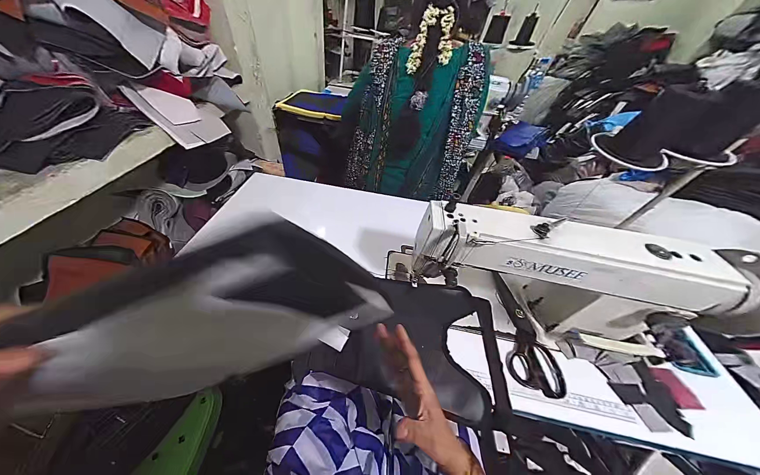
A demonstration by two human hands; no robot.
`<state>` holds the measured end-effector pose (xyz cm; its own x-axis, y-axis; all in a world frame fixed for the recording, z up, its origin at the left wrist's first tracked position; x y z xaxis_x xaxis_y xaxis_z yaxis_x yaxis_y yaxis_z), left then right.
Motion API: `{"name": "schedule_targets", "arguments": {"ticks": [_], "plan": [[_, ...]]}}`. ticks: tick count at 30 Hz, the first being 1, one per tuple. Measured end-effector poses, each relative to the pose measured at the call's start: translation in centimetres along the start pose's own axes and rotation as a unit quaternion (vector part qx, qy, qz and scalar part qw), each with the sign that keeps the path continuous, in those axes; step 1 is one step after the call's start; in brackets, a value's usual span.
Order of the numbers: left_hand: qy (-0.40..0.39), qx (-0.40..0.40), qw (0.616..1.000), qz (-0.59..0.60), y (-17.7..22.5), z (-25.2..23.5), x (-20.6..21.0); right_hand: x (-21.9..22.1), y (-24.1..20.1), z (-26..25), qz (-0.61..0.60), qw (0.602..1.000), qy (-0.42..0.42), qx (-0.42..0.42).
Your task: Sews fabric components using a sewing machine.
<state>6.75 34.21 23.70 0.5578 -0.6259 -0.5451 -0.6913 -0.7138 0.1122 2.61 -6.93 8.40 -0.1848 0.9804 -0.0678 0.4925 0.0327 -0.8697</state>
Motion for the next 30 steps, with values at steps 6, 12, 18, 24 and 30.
{"name": "schedule_targets", "arguments": {"ticks": [6, 12, 18, 24, 30], "plan": [[-0.18, 0.088, 0.971, 0.131, 8.8, -12.0, 18.6, 3.8, -5.6, 4.7, -0.165, 0.981, 0.022, 0.096], [-0.296, 0.023, 0.936, 0.186, 15.8, -6.5, 27.2, 0.1, -3.0, 7.9, -0.128, 0.871, 0.453, 0.138], [-0.552, -0.129, 0.805, 0.175, 14.4, 4.4, 30.1, -6.5, -1.6, 10.9, 0.202, 0.785, 0.487, 0.325], [-0.298, -0.22, 0.839, 0.397, 12.0, 5.3, 30.2, -2.6, -1.5, 4.3, 0.598, 0.798, 0.033, 0.074], [-0.255, -0.247, 0.879, 0.317, 11.1, 5.2, 30.1, 3.1, 3.1, 1.9, 0.68, 0.721, -0.063, 0.119]]}}
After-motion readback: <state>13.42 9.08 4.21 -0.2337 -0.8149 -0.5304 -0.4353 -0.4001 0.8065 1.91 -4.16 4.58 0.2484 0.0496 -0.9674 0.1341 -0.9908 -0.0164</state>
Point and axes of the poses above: each hand's wrist, its own z-axis away from the middle knuckle, its own x-axis out of the palm, y = z × x, the point moved 3 cm from there along -z, towards the middle knuckle, and after that the axes turned 6 degrees about z, right-handed, at the moved point
